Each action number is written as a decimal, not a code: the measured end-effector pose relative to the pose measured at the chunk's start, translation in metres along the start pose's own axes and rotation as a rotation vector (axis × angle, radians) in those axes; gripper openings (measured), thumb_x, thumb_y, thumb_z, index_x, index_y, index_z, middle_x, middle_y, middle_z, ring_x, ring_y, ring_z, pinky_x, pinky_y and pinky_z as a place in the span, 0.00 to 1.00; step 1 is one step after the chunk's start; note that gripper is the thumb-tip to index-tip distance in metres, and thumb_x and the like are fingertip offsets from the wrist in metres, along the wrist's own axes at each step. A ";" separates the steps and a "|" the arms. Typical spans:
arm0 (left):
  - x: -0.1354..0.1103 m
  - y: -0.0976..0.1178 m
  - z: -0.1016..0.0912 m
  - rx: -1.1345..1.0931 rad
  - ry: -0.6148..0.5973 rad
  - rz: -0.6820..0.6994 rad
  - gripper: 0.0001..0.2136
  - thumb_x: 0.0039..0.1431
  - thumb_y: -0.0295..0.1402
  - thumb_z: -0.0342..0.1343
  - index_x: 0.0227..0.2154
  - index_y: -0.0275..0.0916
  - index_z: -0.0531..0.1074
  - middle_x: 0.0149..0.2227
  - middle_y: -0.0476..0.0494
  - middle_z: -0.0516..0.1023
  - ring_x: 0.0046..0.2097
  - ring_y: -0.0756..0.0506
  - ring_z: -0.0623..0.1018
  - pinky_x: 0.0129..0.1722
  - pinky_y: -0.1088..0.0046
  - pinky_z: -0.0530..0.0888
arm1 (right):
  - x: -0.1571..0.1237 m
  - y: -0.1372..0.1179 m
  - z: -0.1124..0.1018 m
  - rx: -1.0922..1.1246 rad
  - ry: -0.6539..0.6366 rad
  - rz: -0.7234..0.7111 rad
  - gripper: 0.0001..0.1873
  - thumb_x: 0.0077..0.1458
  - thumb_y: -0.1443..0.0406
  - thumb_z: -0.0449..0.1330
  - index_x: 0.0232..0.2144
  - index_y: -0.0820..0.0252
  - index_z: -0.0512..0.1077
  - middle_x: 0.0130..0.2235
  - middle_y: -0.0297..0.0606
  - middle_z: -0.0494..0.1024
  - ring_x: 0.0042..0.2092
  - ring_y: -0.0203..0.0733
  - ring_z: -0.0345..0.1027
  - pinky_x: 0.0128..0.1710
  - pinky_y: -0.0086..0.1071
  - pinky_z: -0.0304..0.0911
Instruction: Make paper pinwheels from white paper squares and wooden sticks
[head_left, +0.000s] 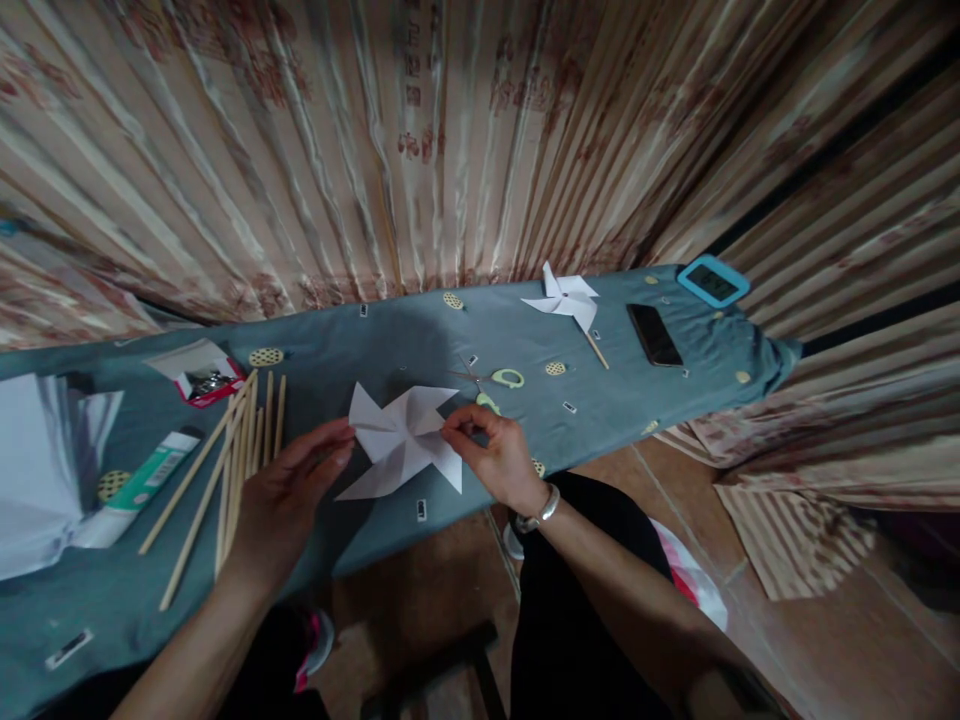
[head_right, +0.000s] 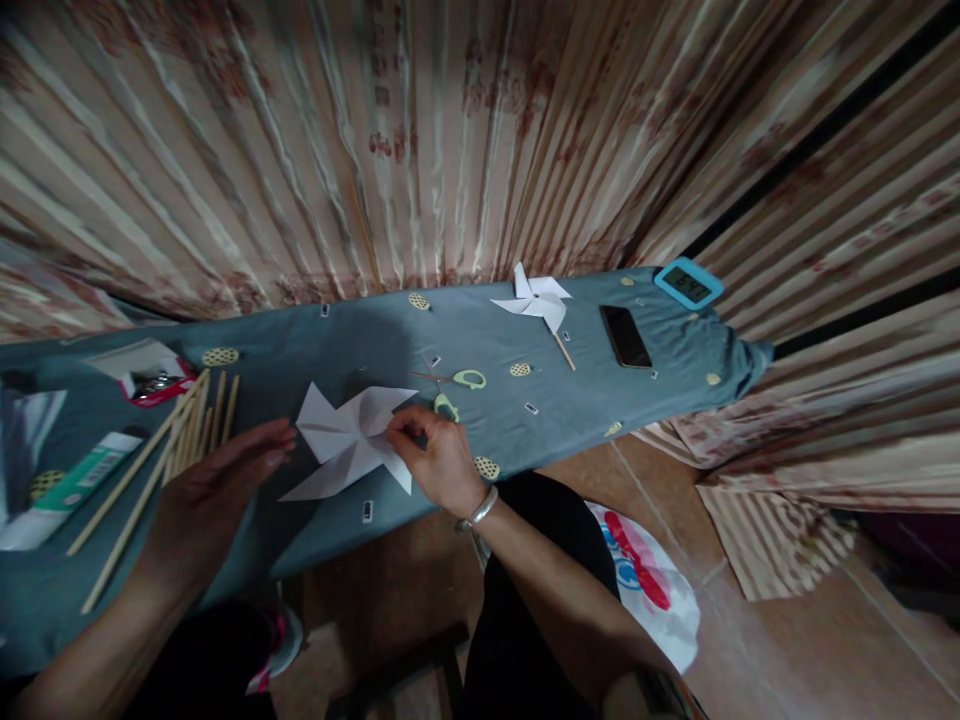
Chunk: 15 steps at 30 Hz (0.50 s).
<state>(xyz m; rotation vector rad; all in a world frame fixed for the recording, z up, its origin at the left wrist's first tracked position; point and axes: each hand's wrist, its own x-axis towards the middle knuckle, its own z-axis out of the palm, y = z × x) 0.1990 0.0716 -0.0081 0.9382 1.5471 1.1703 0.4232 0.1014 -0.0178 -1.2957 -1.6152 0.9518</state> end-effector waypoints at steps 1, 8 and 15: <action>0.003 -0.003 -0.002 -0.024 0.032 0.008 0.24 0.41 0.42 0.68 0.44 0.41 0.77 0.46 0.43 0.82 0.54 0.37 0.77 0.59 0.60 0.70 | 0.001 0.001 -0.002 -0.016 -0.001 0.005 0.03 0.55 0.66 0.61 0.30 0.57 0.75 0.29 0.31 0.76 0.32 0.35 0.69 0.35 0.28 0.62; 0.003 -0.013 -0.005 -0.337 0.036 -0.209 0.26 0.42 0.29 0.67 0.47 0.41 0.72 0.56 0.39 0.75 0.63 0.37 0.68 0.65 0.59 0.64 | -0.001 0.008 -0.010 -0.132 0.016 0.047 0.06 0.56 0.64 0.58 0.31 0.57 0.74 0.35 0.36 0.80 0.36 0.39 0.72 0.40 0.33 0.65; -0.001 -0.004 0.004 -0.412 -0.079 -0.362 0.18 0.47 0.28 0.62 0.43 0.41 0.73 0.48 0.39 0.81 0.55 0.39 0.77 0.59 0.60 0.72 | -0.004 0.026 -0.003 0.150 0.004 0.142 0.08 0.51 0.59 0.63 0.28 0.58 0.73 0.48 0.45 0.79 0.49 0.46 0.74 0.49 0.40 0.68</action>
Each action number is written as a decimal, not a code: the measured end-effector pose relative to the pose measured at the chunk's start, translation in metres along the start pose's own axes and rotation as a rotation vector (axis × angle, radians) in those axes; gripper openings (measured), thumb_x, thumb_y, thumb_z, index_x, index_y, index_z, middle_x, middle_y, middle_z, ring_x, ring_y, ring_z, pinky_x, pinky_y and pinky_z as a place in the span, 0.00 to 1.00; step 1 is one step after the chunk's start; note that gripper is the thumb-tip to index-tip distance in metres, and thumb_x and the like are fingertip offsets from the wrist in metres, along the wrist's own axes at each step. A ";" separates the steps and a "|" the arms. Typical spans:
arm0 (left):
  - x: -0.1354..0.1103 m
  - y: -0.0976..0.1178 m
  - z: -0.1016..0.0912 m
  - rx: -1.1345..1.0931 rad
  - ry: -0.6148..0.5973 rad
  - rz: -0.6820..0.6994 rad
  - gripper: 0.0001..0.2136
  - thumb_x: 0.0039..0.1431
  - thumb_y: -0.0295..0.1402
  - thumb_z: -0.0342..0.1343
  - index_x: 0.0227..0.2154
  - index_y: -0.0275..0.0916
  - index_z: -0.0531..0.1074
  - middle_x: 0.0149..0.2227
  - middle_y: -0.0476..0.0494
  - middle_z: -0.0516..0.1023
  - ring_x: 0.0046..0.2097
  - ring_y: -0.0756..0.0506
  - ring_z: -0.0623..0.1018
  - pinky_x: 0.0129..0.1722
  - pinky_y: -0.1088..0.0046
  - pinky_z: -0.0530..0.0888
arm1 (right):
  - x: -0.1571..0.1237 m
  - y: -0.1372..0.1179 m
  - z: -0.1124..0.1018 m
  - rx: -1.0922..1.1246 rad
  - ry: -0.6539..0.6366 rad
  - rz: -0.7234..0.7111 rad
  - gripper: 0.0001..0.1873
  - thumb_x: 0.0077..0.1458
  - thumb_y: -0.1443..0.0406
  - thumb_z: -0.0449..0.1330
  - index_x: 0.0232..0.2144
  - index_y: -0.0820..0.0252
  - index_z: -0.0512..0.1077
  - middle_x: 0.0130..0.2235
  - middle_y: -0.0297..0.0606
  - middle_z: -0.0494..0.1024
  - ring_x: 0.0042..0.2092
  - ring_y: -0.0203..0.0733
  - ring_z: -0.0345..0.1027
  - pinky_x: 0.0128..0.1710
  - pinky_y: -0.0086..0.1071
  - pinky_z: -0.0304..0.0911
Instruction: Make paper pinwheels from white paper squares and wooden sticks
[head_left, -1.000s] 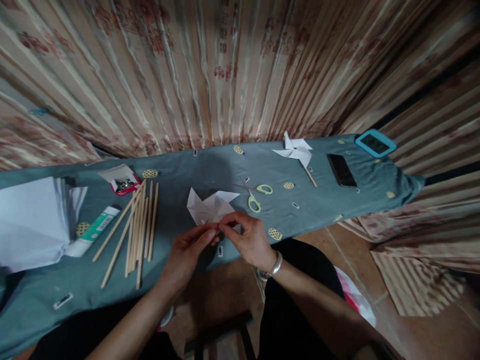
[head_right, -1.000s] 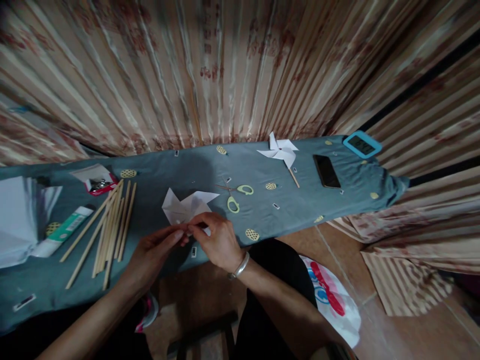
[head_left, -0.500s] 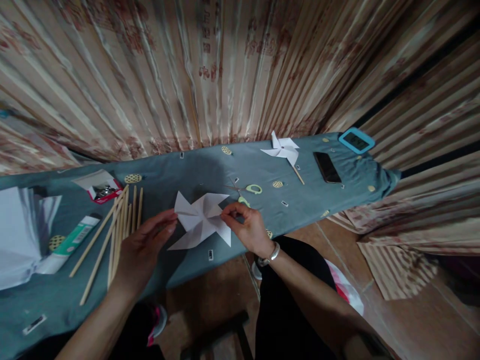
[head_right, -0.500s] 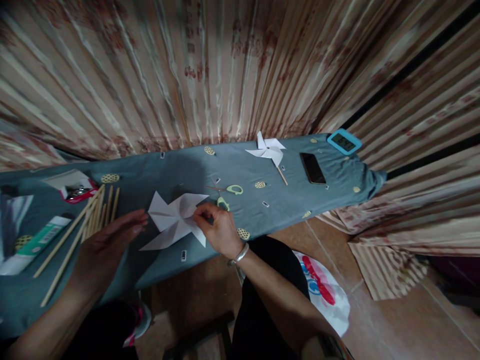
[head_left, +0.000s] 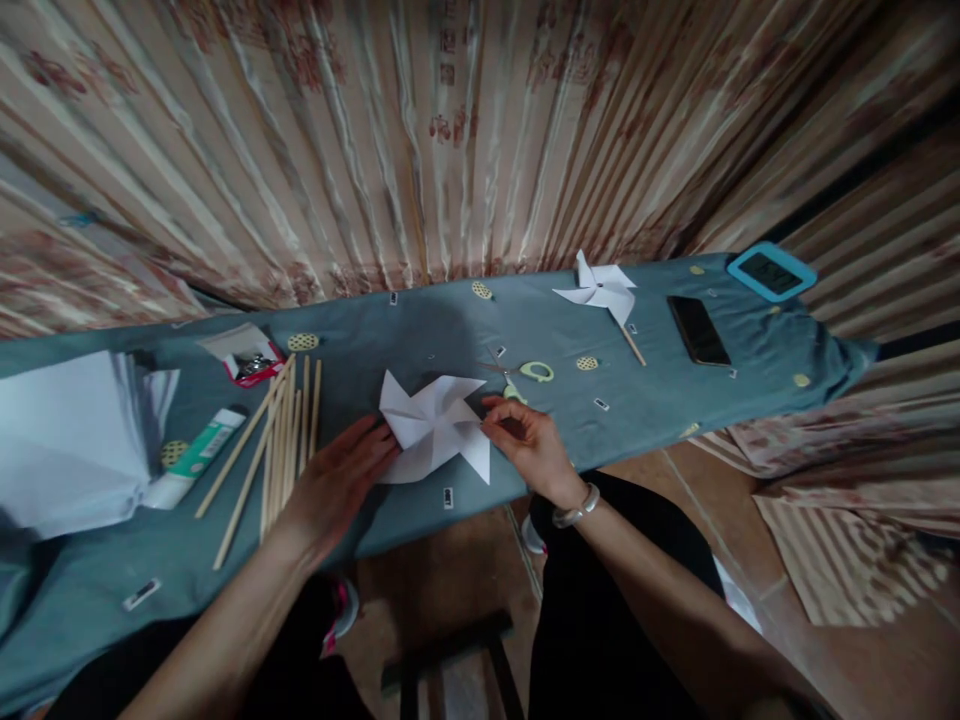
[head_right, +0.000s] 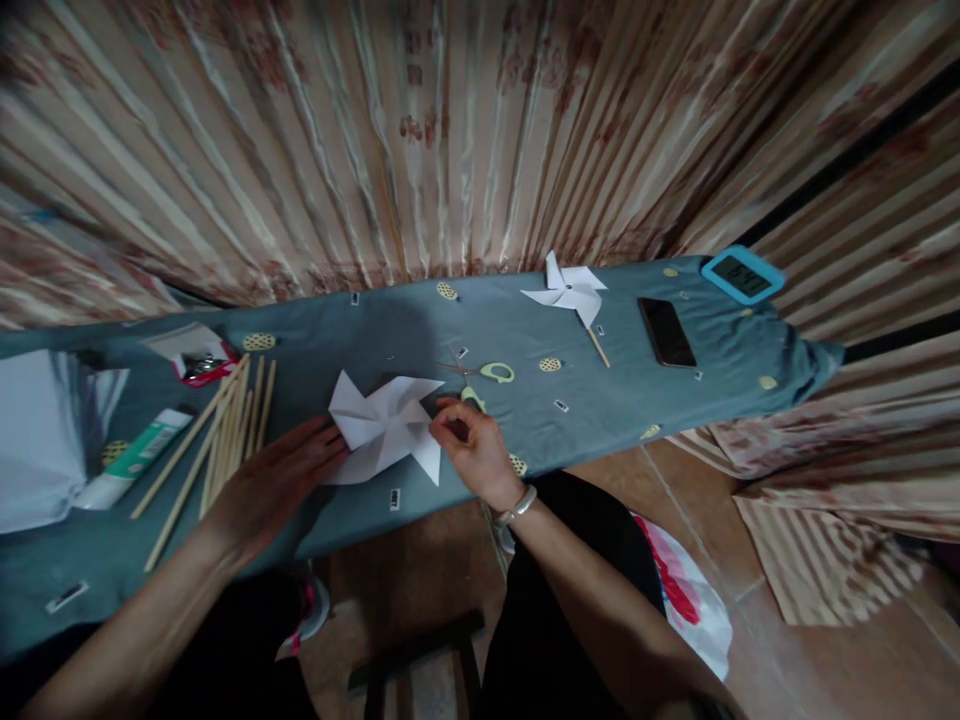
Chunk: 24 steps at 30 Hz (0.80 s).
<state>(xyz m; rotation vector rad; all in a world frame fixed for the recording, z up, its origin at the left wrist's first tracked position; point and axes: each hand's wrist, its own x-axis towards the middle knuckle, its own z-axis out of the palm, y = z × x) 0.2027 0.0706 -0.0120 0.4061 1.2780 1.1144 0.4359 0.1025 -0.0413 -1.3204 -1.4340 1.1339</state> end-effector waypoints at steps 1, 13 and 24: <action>0.001 0.000 0.002 0.012 -0.035 0.000 0.17 0.48 0.29 0.62 0.43 0.41 0.73 0.48 0.39 0.81 0.54 0.39 0.78 0.58 0.61 0.73 | 0.000 0.001 0.001 0.022 -0.003 0.018 0.08 0.50 0.59 0.64 0.28 0.58 0.74 0.49 0.45 0.79 0.50 0.47 0.74 0.50 0.40 0.68; 0.016 -0.001 0.020 0.218 -0.261 0.068 0.17 0.37 0.34 0.70 0.33 0.36 0.78 0.35 0.42 0.82 0.40 0.43 0.80 0.43 0.70 0.74 | -0.003 -0.003 0.002 0.143 -0.072 0.089 0.11 0.47 0.56 0.68 0.27 0.57 0.75 0.47 0.41 0.81 0.50 0.46 0.74 0.51 0.40 0.66; 0.014 -0.007 0.020 0.365 -0.190 0.237 0.14 0.39 0.34 0.69 0.32 0.36 0.80 0.36 0.42 0.83 0.40 0.42 0.80 0.39 0.70 0.75 | -0.008 -0.015 0.006 0.091 -0.117 0.008 0.07 0.51 0.59 0.66 0.29 0.55 0.75 0.54 0.41 0.78 0.57 0.48 0.70 0.57 0.44 0.63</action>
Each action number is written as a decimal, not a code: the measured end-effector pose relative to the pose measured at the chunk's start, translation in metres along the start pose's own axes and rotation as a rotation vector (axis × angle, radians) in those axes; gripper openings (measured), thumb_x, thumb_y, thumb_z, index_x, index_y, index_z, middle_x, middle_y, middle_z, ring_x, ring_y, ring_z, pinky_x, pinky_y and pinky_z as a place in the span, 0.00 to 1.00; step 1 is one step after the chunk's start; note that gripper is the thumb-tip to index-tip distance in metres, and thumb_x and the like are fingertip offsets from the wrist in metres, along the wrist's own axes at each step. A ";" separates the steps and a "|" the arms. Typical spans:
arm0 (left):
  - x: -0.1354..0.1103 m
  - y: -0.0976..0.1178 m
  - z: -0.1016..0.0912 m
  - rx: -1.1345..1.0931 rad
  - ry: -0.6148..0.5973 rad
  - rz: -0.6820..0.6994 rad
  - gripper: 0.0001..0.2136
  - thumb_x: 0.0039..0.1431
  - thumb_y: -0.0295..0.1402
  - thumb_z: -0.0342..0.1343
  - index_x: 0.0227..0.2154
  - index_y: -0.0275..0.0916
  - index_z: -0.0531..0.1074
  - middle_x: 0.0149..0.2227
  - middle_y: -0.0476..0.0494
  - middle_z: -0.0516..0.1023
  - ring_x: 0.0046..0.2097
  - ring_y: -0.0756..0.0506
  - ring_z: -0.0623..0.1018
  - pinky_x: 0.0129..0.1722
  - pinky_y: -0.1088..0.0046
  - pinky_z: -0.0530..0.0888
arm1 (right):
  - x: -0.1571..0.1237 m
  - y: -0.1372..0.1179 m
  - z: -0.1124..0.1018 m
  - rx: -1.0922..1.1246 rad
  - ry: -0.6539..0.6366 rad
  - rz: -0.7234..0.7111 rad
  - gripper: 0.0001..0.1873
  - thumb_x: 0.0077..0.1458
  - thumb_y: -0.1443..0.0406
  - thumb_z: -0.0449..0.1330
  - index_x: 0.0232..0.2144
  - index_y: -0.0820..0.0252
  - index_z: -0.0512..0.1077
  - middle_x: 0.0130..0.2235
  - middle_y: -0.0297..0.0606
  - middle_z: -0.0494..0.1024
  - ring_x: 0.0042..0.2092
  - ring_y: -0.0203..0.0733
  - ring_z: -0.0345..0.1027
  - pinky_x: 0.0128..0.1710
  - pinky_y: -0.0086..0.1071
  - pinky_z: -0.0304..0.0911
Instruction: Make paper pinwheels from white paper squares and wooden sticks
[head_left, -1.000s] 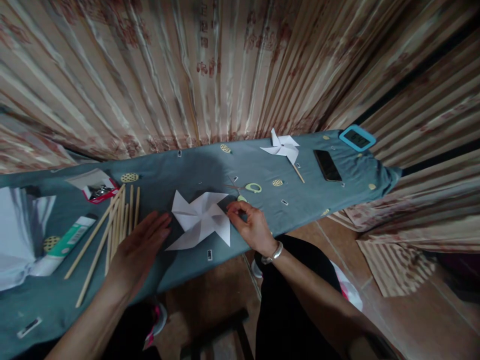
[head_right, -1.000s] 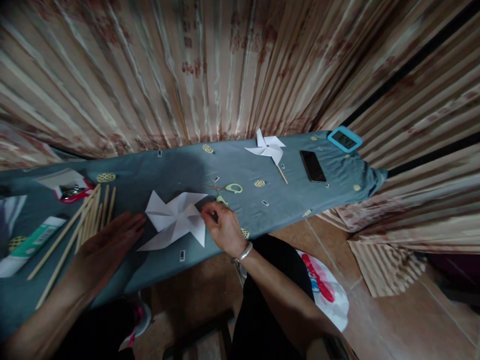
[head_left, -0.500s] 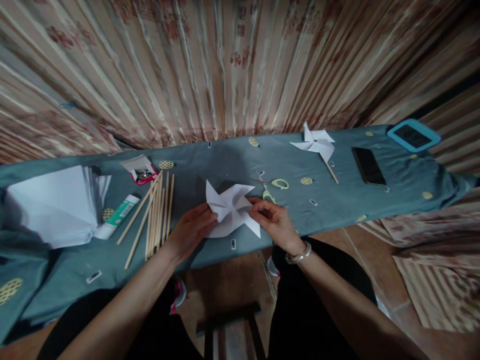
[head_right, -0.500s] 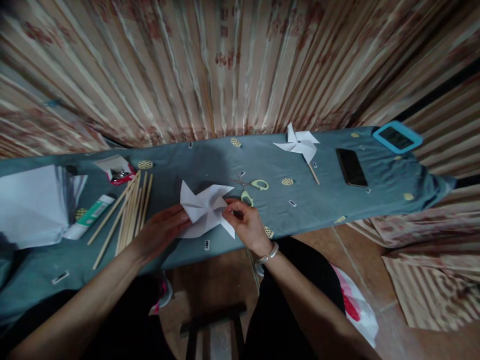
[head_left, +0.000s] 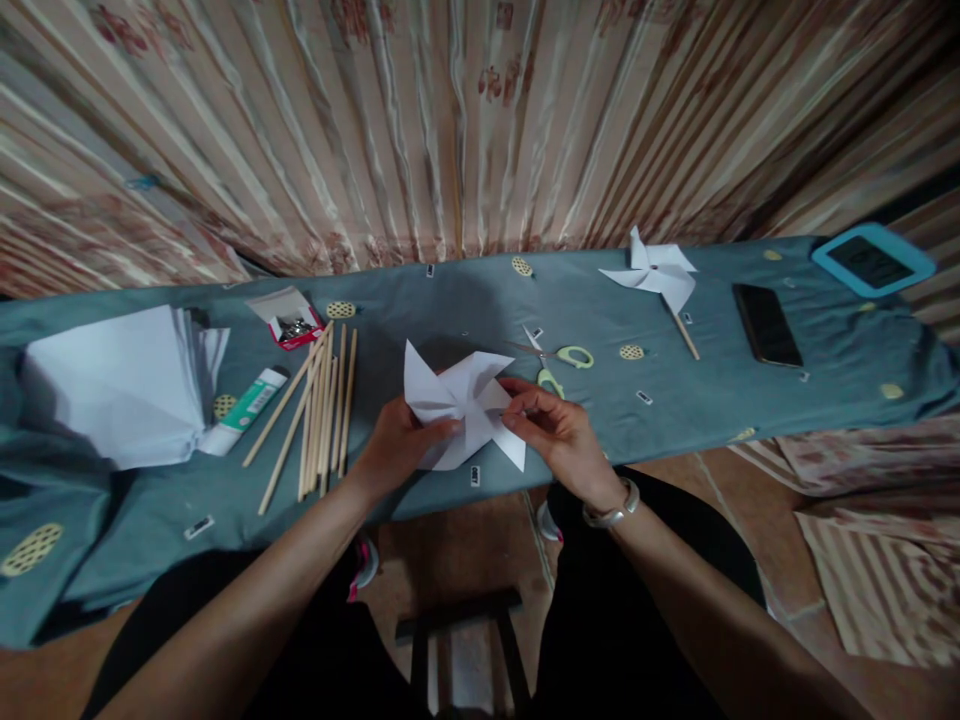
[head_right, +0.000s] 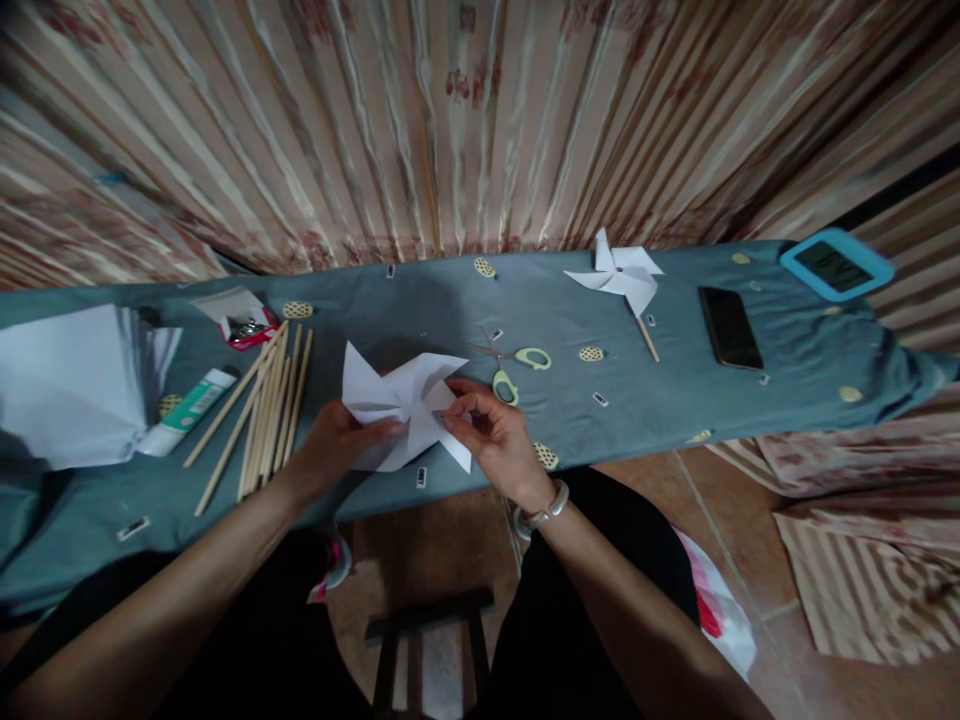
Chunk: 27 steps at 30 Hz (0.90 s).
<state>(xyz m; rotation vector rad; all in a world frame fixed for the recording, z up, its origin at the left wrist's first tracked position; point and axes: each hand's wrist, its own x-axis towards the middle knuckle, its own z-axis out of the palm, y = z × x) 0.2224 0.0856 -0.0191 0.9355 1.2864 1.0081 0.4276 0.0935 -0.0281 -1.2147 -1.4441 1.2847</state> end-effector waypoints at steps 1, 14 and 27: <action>-0.001 -0.002 0.001 -0.010 0.023 0.016 0.15 0.40 0.34 0.69 0.34 0.37 0.80 0.37 0.43 0.83 0.40 0.42 0.80 0.41 0.69 0.75 | -0.001 -0.002 0.001 -0.047 0.002 -0.025 0.06 0.52 0.60 0.65 0.29 0.55 0.75 0.56 0.41 0.76 0.59 0.49 0.68 0.60 0.46 0.60; -0.011 -0.005 0.011 -0.032 0.074 0.046 0.16 0.41 0.34 0.69 0.36 0.37 0.80 0.38 0.45 0.84 0.43 0.40 0.81 0.43 0.68 0.76 | -0.009 -0.014 0.010 -0.471 -0.056 -0.343 0.03 0.57 0.67 0.62 0.32 0.53 0.74 0.67 0.30 0.61 0.72 0.54 0.39 0.69 0.57 0.44; -0.013 -0.008 0.011 -0.008 0.048 0.046 0.17 0.42 0.36 0.68 0.36 0.35 0.80 0.36 0.44 0.84 0.39 0.41 0.81 0.40 0.66 0.77 | -0.009 -0.013 0.012 -0.482 -0.063 -0.361 0.04 0.58 0.67 0.62 0.32 0.52 0.75 0.67 0.29 0.60 0.72 0.54 0.39 0.68 0.58 0.46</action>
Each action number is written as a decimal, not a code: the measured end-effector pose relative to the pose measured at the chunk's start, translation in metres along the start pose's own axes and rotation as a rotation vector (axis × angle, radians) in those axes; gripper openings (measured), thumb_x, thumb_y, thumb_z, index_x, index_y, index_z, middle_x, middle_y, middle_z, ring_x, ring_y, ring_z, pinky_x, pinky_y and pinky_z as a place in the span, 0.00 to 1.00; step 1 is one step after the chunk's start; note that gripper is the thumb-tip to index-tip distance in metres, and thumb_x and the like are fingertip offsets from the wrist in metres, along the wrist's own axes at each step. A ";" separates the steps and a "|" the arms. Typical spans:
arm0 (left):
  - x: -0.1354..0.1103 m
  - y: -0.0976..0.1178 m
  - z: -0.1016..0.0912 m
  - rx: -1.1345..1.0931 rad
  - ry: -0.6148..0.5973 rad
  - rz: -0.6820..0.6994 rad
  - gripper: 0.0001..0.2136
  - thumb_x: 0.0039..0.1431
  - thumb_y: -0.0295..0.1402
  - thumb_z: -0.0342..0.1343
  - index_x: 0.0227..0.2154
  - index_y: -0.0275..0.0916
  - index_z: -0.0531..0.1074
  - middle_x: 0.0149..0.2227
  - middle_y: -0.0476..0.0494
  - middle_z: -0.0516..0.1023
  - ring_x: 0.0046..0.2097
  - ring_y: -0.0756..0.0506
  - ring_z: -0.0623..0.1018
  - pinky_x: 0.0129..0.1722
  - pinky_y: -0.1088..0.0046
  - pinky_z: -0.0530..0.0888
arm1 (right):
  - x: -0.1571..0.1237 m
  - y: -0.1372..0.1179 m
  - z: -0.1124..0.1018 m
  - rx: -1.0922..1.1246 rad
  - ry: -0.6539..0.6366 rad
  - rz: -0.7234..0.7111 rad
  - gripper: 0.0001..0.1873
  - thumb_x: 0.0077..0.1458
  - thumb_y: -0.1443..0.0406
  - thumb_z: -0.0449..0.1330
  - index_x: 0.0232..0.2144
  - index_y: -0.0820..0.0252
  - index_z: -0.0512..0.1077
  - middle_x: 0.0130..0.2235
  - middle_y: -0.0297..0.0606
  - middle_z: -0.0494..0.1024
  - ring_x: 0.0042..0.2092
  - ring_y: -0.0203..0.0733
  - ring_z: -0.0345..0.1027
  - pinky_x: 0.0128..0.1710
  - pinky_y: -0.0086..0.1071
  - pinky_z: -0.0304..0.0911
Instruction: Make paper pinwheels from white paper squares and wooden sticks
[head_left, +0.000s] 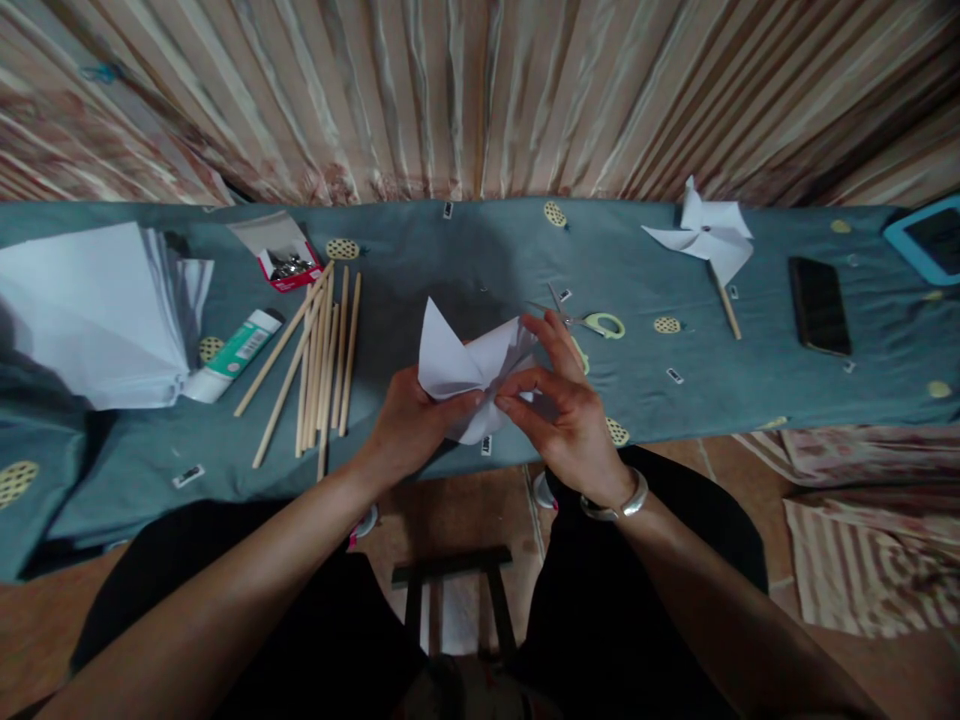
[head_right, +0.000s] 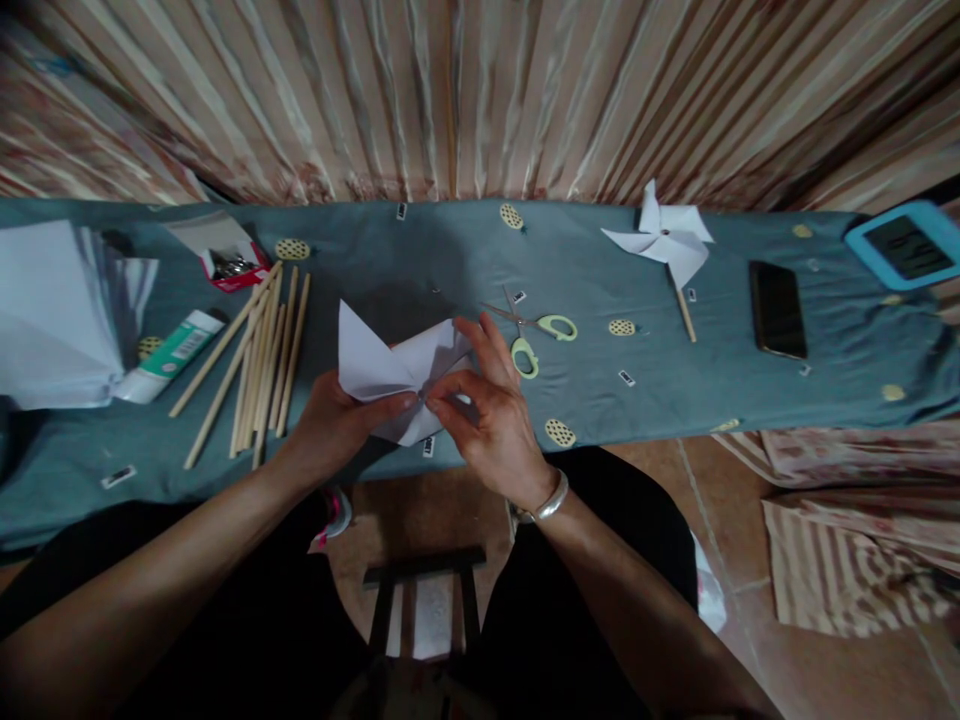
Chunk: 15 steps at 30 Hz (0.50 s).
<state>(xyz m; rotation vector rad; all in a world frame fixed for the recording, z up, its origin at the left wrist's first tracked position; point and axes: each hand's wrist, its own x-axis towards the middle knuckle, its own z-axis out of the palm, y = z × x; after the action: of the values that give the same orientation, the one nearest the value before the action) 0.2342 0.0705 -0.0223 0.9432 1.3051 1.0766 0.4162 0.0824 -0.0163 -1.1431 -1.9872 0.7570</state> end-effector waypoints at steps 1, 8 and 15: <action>0.000 0.000 0.000 0.006 0.001 -0.002 0.16 0.42 0.36 0.68 0.36 0.35 0.80 0.36 0.44 0.84 0.39 0.41 0.81 0.40 0.66 0.77 | 0.000 0.000 0.000 0.002 0.002 0.001 0.03 0.58 0.67 0.62 0.33 0.52 0.75 0.67 0.29 0.61 0.72 0.54 0.40 0.68 0.58 0.45; -0.001 0.001 0.000 0.029 -0.009 0.019 0.15 0.42 0.36 0.67 0.34 0.34 0.80 0.34 0.44 0.84 0.37 0.42 0.81 0.38 0.68 0.78 | 0.001 0.001 0.000 0.021 -0.001 0.027 0.03 0.57 0.67 0.62 0.32 0.53 0.76 0.66 0.29 0.62 0.72 0.53 0.38 0.70 0.57 0.41; -0.001 0.002 -0.001 0.048 -0.046 0.016 0.13 0.43 0.35 0.66 0.33 0.33 0.80 0.33 0.43 0.84 0.35 0.44 0.81 0.36 0.70 0.77 | 0.001 0.004 0.001 0.044 0.004 0.058 0.03 0.56 0.67 0.63 0.32 0.52 0.76 0.66 0.28 0.62 0.71 0.52 0.41 0.70 0.56 0.37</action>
<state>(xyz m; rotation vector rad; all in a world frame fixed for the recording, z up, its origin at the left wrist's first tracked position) 0.2332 0.0701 -0.0203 1.0107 1.2925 1.0343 0.4166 0.0846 -0.0197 -1.1793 -1.9316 0.8231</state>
